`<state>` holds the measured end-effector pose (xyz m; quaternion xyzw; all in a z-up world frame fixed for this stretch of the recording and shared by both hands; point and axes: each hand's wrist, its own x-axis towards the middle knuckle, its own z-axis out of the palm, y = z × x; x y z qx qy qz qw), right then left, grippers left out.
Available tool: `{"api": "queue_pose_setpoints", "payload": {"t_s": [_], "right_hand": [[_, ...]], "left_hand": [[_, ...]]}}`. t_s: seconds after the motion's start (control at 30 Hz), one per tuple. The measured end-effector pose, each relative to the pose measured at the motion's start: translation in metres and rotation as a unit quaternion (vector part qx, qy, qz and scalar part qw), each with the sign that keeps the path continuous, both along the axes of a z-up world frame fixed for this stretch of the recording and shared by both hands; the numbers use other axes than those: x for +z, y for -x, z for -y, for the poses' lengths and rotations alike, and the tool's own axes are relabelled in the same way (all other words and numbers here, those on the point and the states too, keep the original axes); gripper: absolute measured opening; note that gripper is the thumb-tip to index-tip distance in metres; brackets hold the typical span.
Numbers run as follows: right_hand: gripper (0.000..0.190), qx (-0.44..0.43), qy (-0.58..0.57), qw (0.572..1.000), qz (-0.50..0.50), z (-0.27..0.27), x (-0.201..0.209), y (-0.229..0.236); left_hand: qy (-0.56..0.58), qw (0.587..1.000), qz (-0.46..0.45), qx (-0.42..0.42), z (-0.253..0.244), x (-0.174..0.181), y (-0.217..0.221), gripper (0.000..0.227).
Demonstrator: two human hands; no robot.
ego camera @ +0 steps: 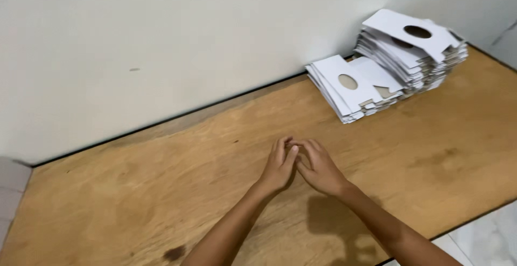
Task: The person assembles a white cardboard box by folding and tucking the flaps of a flat sheet. They then place the completed box onto a stack of similar boxes on the table. The process is repeated with a second box.
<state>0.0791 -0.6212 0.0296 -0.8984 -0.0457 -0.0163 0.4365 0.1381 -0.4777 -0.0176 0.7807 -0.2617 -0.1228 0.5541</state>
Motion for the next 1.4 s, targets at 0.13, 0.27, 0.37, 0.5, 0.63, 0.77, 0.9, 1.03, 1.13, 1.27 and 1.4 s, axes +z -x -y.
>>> {"api": "queue_pose_setpoints", "payload": {"t_s": [0.13,0.27,0.37,0.5,0.63,0.77,0.9,1.03,1.13,1.27,1.4], "right_hand": [[0.049,-0.070,0.016,0.997,0.013,0.042,-0.011,-0.005],[0.047,-0.161,0.061,0.979,0.106,0.098,-0.060,-0.030],[0.048,-0.211,0.120,0.961,0.135,0.135,-0.075,-0.050],[0.060,-0.286,0.165,0.941,0.066,0.162,-0.064,-0.069],[0.075,-0.329,0.187,0.926,-0.018,0.186,-0.055,-0.086],[0.091,-0.330,0.176,0.926,-0.055,0.181,-0.033,-0.088],[0.099,-0.331,0.206,0.918,-0.070,0.180,-0.031,-0.093],[0.097,-0.339,0.180,0.922,-0.054,0.174,-0.020,-0.087],[0.096,-0.342,0.180,0.922,-0.033,0.175,-0.020,-0.088],[0.098,-0.354,0.145,0.924,0.001,0.179,-0.019,-0.083],[0.091,-0.357,0.141,0.923,0.034,0.182,-0.008,-0.075]], "left_hand": [[0.001,1.000,0.015,-0.024,0.054,-0.014,-0.028,0.064],[0.000,0.999,0.031,-0.021,0.102,-0.023,-0.054,0.050],[-0.006,0.997,0.073,-0.017,0.140,-0.040,-0.081,0.042],[-0.009,0.986,0.165,0.001,0.184,-0.060,-0.113,0.037],[-0.103,0.986,0.130,0.009,0.203,-0.042,-0.111,0.044],[-0.163,0.982,0.090,0.039,0.218,-0.036,-0.111,0.055],[-0.190,0.977,0.078,0.057,0.220,-0.029,-0.107,0.052],[-0.188,0.977,0.085,0.057,0.216,-0.028,-0.107,0.048],[-0.205,0.973,0.082,0.063,0.220,-0.038,-0.115,0.048],[-0.182,0.976,0.097,0.070,0.216,-0.036,-0.116,0.048],[-0.136,0.983,0.110,0.055,0.210,-0.029,-0.112,0.045]]}}
